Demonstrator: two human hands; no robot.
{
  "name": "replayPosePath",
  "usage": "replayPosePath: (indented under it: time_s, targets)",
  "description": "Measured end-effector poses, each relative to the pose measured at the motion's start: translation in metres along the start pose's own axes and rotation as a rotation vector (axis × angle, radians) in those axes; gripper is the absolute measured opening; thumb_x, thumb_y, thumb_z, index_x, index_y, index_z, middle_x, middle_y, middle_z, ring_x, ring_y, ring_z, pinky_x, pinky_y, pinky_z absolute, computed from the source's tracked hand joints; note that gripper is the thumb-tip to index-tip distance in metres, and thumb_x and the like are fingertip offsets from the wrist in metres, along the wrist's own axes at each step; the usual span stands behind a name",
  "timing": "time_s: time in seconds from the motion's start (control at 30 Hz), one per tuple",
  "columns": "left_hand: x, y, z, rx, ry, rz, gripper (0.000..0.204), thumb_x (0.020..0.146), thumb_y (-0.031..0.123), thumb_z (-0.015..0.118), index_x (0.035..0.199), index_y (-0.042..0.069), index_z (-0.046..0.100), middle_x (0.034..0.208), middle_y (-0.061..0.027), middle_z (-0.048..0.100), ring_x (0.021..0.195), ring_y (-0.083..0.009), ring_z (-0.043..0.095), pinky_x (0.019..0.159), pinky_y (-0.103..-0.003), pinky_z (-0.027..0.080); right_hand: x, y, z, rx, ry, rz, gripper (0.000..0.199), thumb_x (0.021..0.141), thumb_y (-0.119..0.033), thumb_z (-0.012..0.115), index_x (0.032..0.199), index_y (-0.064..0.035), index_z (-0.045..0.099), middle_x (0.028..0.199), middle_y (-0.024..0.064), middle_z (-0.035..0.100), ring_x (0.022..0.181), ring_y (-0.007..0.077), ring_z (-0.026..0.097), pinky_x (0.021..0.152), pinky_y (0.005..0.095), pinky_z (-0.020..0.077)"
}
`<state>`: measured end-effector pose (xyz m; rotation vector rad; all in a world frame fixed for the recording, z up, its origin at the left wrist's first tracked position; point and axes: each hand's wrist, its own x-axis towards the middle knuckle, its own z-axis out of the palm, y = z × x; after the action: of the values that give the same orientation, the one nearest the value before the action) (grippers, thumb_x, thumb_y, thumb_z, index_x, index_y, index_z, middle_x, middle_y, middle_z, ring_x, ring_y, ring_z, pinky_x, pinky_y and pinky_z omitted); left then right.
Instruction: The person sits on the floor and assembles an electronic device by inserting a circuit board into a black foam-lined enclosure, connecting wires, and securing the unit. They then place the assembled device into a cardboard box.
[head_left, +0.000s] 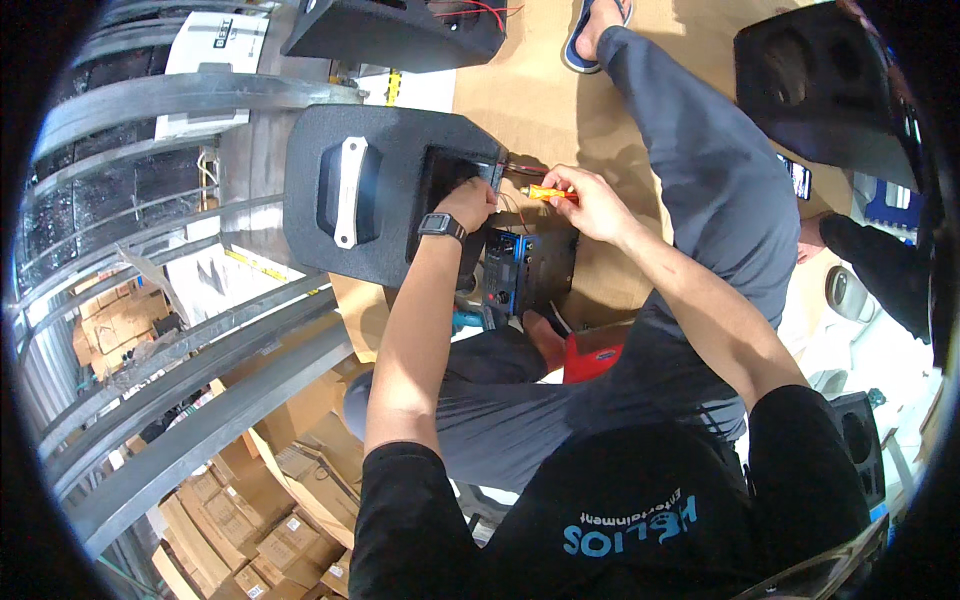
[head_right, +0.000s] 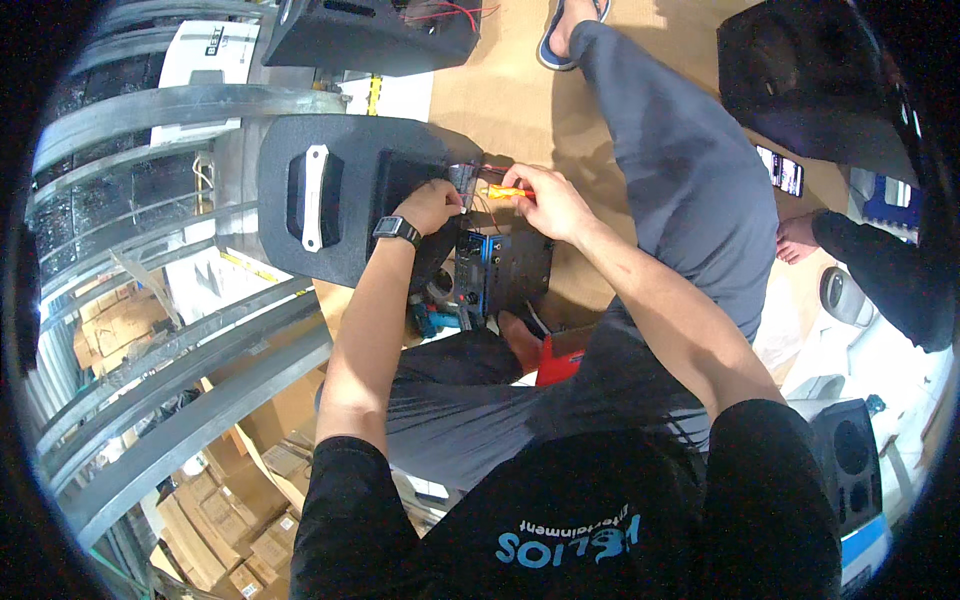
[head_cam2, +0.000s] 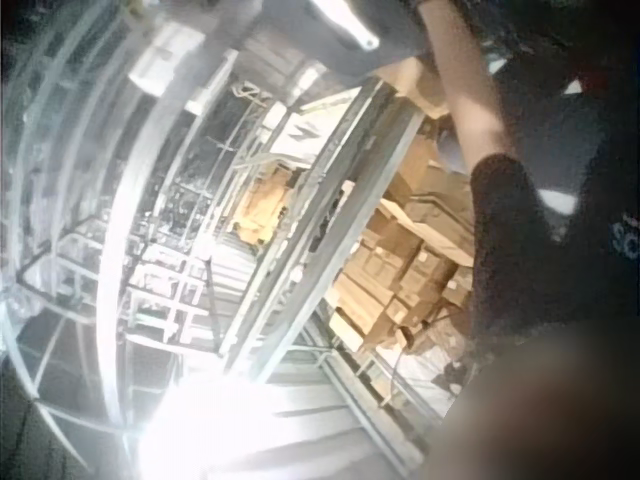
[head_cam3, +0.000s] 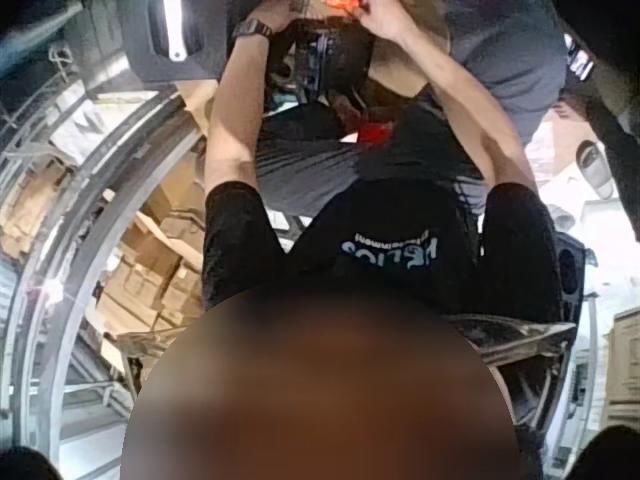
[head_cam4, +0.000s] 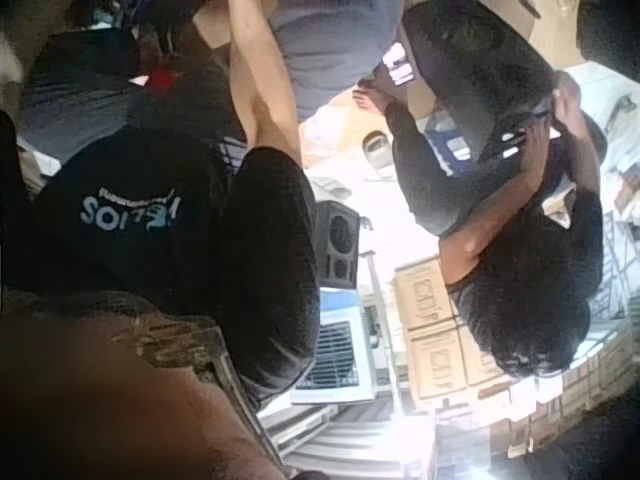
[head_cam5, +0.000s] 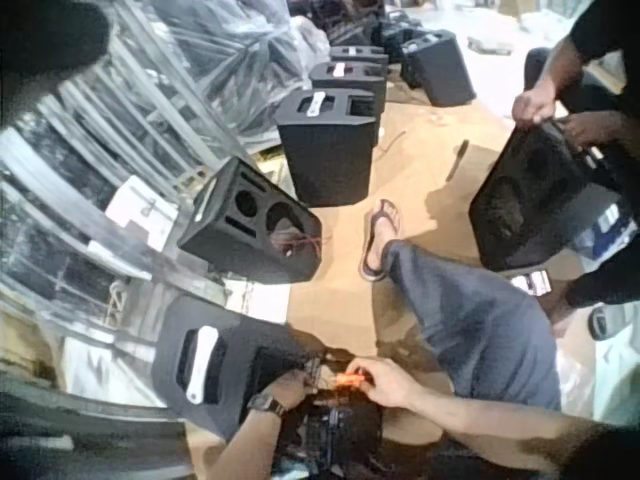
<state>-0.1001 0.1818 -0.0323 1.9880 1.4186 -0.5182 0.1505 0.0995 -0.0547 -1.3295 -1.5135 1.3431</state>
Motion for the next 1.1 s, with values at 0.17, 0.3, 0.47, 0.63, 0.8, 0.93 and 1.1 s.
replayPosePath:
  time_s: [0.17, 0.3, 0.47, 0.63, 0.8, 0.93, 1.1]
  targets:
    - [0.006, -0.004, 0.007, -0.051, -0.029, 0.025, 0.015, 0.088, 0.016, 0.074, 0.096, 0.004, 0.071, 0.103, -0.0187, 0.074, 0.102, -0.0338, 0.071, 0.09, -0.041, 0.054, 0.005, 0.002, 0.01, -0.123, -0.079, 0.052, 0.023, 0.092, 0.004, 0.064, 0.111, -0.0065, 0.055, 0.095, 0.0173, 0.068, 0.088, 0.0328, 0.068, 0.081, 0.0418, 0.0529]
    - [0.005, -0.003, 0.01, -0.181, 0.068, -0.011, 0.011, 0.086, 0.01, 0.073, 0.094, 0.003, 0.072, 0.098, -0.0197, 0.074, 0.098, -0.0352, 0.072, 0.087, -0.042, 0.056, 0.007, 0.007, 0.019, -0.085, -0.105, 0.074, 0.024, 0.09, 0.004, 0.062, 0.109, -0.008, 0.055, 0.095, 0.0188, 0.07, 0.093, 0.0378, 0.07, 0.081, 0.0453, 0.0536]
    - [0.007, -0.005, 0.013, -0.306, 0.136, 0.038, 0.011, 0.087, 0.007, 0.069, 0.094, -0.001, 0.074, 0.096, -0.0213, 0.075, 0.094, -0.0326, 0.074, 0.085, -0.04, 0.057, 0.007, 0.009, 0.02, -0.096, -0.083, 0.083, 0.023, 0.089, 0.003, 0.063, 0.108, -0.0085, 0.056, 0.097, 0.0195, 0.072, 0.096, 0.0399, 0.071, 0.082, 0.0454, 0.0547]
    - [0.012, -0.009, 0.016, -0.332, 0.123, 0.124, 0.018, 0.091, 0.009, 0.065, 0.102, -0.001, 0.076, 0.098, -0.0233, 0.075, 0.093, -0.0335, 0.074, 0.084, -0.039, 0.057, 0.008, 0.011, 0.018, -0.05, -0.097, 0.165, 0.019, 0.09, 0.0, 0.063, 0.107, -0.0079, 0.058, 0.099, 0.018, 0.073, 0.095, 0.0357, 0.072, 0.084, 0.0434, 0.0551]
    - [0.011, -0.012, 0.018, -0.33, 0.079, 0.05, 0.024, 0.095, 0.015, 0.06, 0.105, 0.0, 0.076, 0.101, -0.0247, 0.074, 0.095, -0.0359, 0.073, 0.087, -0.04, 0.056, 0.01, 0.014, 0.02, -0.039, -0.048, 0.184, 0.018, 0.09, -0.001, 0.061, 0.107, -0.0068, 0.059, 0.1, 0.017, 0.074, 0.094, 0.0329, 0.073, 0.083, 0.0421, 0.055]
    - [0.011, -0.009, 0.013, -0.318, 0.089, 0.039, 0.026, 0.098, 0.018, 0.058, 0.105, 0.001, 0.076, 0.105, -0.0244, 0.074, 0.101, -0.0369, 0.071, 0.091, -0.041, 0.054, 0.011, 0.013, 0.02, -0.045, -0.052, 0.205, 0.019, 0.089, 0.0, 0.061, 0.107, -0.006, 0.06, 0.099, 0.0171, 0.073, 0.093, 0.0328, 0.072, 0.083, 0.0419, 0.0548]
    - [0.006, -0.004, 0.005, -0.222, -0.02, -0.041, 0.028, 0.1, 0.03, 0.063, 0.105, 0.006, 0.077, 0.11, -0.0172, 0.075, 0.106, -0.0332, 0.07, 0.092, -0.041, 0.053, 0.011, 0.01, 0.02, -0.018, -0.035, 0.169, 0.02, 0.088, 0.001, 0.061, 0.106, -0.0054, 0.06, 0.097, 0.0167, 0.073, 0.092, 0.0327, 0.072, 0.082, 0.042, 0.0546]
